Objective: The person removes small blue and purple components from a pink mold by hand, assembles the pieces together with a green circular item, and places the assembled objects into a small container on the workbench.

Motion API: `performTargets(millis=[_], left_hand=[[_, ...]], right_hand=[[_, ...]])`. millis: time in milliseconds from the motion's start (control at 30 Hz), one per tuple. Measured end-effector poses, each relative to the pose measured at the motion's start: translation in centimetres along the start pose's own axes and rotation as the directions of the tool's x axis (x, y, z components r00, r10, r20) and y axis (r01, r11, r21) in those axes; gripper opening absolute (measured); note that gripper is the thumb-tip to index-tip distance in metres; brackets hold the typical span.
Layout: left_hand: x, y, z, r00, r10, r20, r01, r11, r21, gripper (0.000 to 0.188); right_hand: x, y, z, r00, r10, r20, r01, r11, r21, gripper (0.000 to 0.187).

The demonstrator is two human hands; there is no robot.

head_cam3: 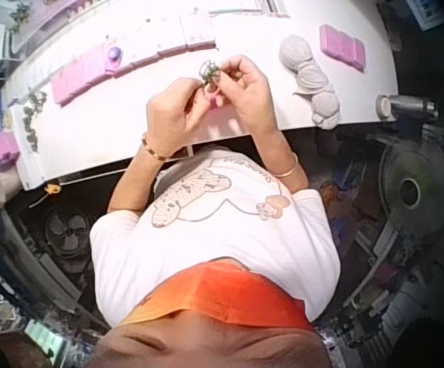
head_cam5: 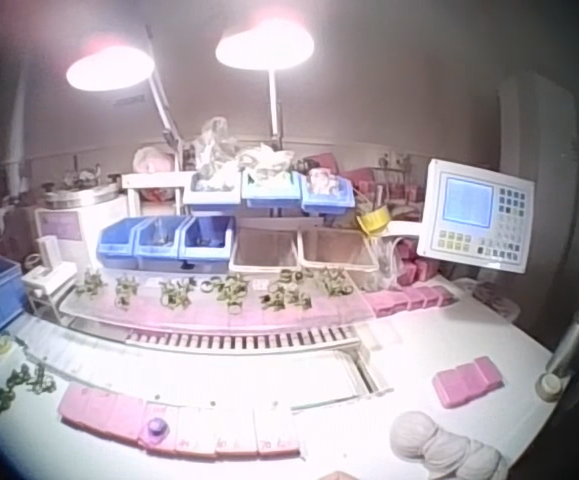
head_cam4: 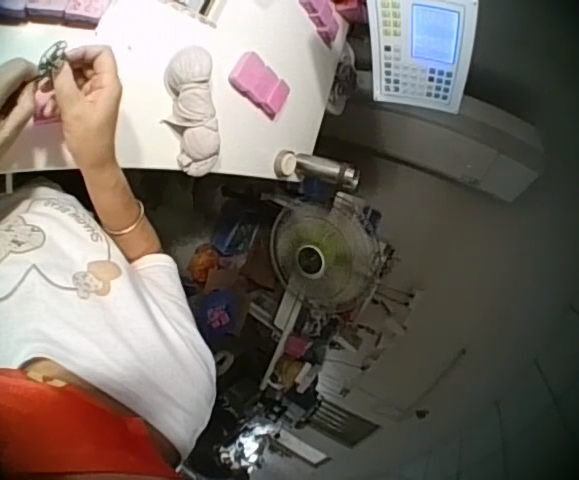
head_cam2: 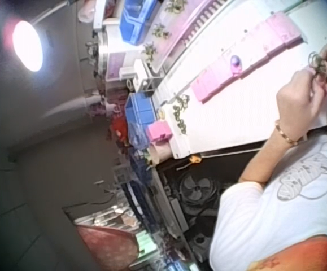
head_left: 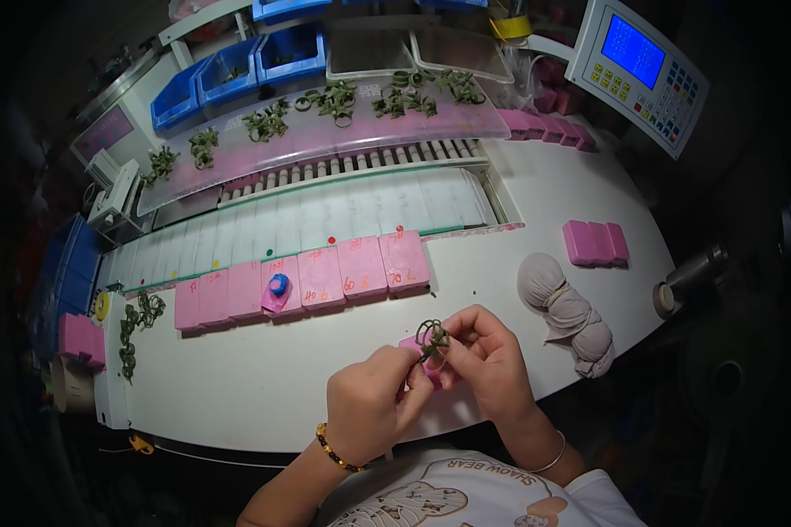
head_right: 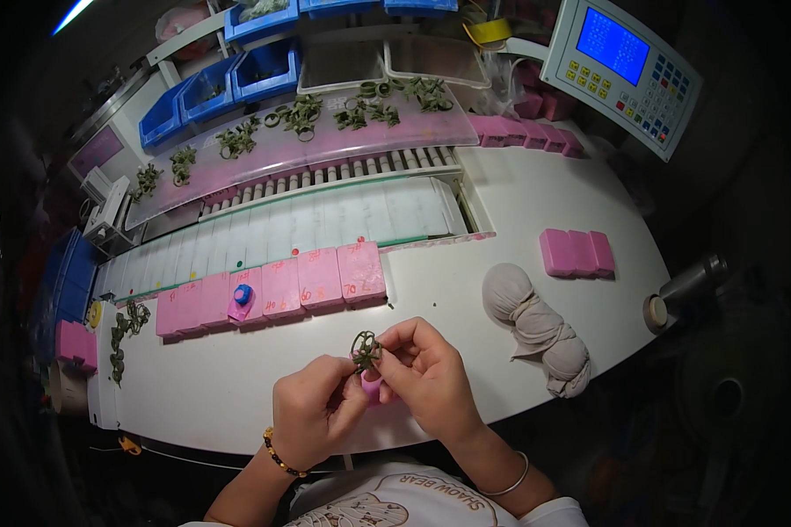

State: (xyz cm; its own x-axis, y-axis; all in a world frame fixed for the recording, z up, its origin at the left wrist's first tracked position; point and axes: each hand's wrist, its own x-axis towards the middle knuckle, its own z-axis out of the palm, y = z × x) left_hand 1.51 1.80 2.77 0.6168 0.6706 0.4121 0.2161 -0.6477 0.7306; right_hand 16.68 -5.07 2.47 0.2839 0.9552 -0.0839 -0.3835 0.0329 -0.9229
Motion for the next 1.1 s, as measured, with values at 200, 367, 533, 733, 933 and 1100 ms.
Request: performTargets(millis=[200, 367, 533, 733, 933, 1100], left_hand=[[0.2, 1.4, -0.4, 0.97, -0.235, 0.062, 0.24, 0.882, -0.405, 0.008], [0.6, 0.2, -1.2, 0.784, -0.453, 0.424, 0.607, 0.422, -0.673, 0.019], [0.5, -0.5, -0.8, 0.667, -0.378, 0.642, 0.678, -0.048, -0.734, 0.023], [2.0, -0.6, -2.5, 0.792, -0.528, 0.306, 0.611, 0.696, -0.378, 0.013], [1.3, -0.8, -1.9, 0.916, -0.368, 0.162, 0.398, 0.776, -0.489, 0.014], [1.7, -0.1, -2.9, 0.8, -0.347, 0.489, 0.599, 0.504, -0.622, 0.023]], right_hand=[[-1.0, 0.5, 1.4, 0.974, -0.222, -0.042, 0.219, 0.974, -0.058, 0.01], [-1.0, 0.9, 1.2, 0.923, -0.384, 0.01, 0.366, 0.871, -0.326, 0.013], [-0.7, 0.2, 1.5, 0.933, -0.339, 0.12, 0.338, 0.941, 0.027, 0.011], [0.6, -0.2, -0.3, 0.945, -0.327, 0.016, 0.328, 0.945, -0.003, 0.01], [0.8, 0.1, -1.3, 0.945, -0.322, 0.049, 0.324, 0.945, -0.041, 0.01], [1.3, 0.3, -1.3, 0.906, -0.395, 0.152, 0.4, 0.917, -0.003, 0.012]])
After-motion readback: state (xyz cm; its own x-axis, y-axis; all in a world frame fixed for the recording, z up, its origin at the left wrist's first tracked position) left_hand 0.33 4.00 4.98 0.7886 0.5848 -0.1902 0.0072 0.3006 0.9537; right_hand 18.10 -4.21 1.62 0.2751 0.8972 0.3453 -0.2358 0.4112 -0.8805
